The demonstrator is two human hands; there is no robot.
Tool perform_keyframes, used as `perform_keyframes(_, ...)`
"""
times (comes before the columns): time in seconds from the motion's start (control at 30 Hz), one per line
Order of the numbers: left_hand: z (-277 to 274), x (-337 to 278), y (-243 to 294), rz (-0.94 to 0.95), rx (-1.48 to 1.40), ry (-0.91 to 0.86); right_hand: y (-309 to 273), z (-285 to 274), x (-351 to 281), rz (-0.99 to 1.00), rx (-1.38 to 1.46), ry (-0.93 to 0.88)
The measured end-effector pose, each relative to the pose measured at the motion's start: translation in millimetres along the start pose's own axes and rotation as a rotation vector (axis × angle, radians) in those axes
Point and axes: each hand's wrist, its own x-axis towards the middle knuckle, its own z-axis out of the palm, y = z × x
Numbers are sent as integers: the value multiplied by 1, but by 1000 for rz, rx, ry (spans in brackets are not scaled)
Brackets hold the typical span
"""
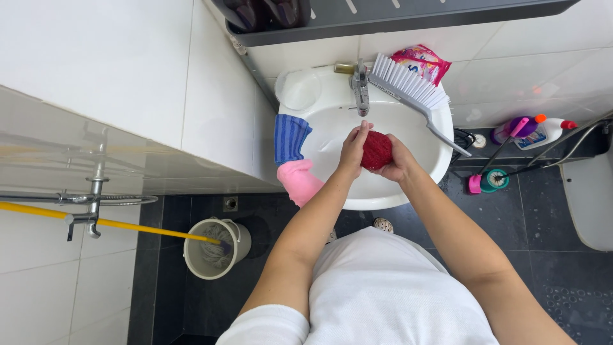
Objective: The person washes several small cloths in a bathroom sink, wringing them out under running water. They then use a red cloth to wipe the white tiled walls around the toilet and sink area.
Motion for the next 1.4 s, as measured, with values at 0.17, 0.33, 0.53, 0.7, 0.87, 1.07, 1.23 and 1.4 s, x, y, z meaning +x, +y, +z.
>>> perform_keyframes(0.17, -4, -3, 3, 90, 81, -24, -1, 19, -20, -47, 54, 12)
perform_keyframes(0.33, 6, -12, 9, 253, 275, 42, -11, 58, -60, 142, -65, 125)
perform_keyframes(0.53, -8, 11, -17, 94, 168, 96, 19, -8, 19, -356, -54, 62)
perform_keyframes(0.7, 7, -13, 27, -334, -362, 49, 17, 41, -40, -1081, -735, 150)
perform_keyframes(0.87, -14, 14, 7, -512, -452, -224, 11, 41, -55, -1237, -1133, -7)
perform_keyframes(1.07, -30, 43, 7, -570, -169, -577, 11, 38, -69, -1543, -1583, -329)
perform_keyframes(1.23, -20, 62, 14, -551, 316, -756, 12, 33, -68, -1662, -1877, -616)
perform_keyframes(1.4, 19, 42, 36, -463, 1204, -650, 22, 27, -48, -1681, -2293, -837)
